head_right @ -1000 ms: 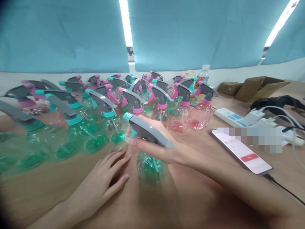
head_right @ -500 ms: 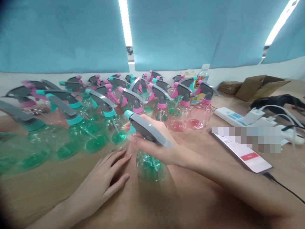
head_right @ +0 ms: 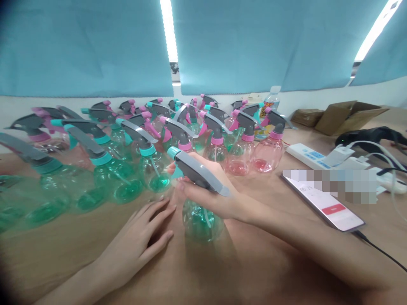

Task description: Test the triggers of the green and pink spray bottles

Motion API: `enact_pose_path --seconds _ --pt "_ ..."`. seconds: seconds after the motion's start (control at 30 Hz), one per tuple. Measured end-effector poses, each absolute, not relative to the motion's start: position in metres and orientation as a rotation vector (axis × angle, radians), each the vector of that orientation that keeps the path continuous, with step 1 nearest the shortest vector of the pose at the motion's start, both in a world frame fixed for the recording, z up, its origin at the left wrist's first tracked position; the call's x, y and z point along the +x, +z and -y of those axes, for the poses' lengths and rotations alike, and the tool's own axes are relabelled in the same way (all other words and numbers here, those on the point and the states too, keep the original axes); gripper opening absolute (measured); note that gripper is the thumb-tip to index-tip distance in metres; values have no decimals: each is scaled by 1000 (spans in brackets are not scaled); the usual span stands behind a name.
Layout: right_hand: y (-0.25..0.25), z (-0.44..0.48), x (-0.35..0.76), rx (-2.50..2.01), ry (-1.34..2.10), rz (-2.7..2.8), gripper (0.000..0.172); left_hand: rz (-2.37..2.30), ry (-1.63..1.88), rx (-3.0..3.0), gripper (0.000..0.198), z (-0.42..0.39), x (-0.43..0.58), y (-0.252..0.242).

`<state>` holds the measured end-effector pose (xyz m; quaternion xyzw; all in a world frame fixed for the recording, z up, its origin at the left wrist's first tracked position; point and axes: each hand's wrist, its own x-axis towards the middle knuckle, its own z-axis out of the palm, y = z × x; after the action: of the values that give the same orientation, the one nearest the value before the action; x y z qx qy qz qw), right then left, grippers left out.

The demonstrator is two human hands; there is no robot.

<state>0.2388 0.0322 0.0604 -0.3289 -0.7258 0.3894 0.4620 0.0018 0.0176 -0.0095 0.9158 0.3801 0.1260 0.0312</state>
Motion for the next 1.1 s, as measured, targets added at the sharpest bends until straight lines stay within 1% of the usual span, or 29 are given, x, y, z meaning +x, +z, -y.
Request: enact_pose_path --seconds 0.33,0.67,0.73,0.83,0.93,1.03,1.1 --pt "62 -31 238 -810 965 1775 19 -1169 405 2812 40 -17 2 -9" --pt "61 -33 237 -820 950 1802 17 -1180 417 2804 40 -17 3 -8" --pt "62 -32 238 -843 924 1826 16 -1178 417 2801 40 -18 3 -8" --pt "68 -31 239 -859 891 1872 10 -1174 422 2802 39 -18 3 -8" --pt "74 -30 241 -837 869 1919 18 -1175 416 2807 40 -17 3 -8" --pt "74 -32 242 -781 860 1942 17 -1184 383 2806 40 -17 3 -7" --pt "69 -34 242 -741 840 1923 20 -1186 374 2807 40 -17 3 -7"
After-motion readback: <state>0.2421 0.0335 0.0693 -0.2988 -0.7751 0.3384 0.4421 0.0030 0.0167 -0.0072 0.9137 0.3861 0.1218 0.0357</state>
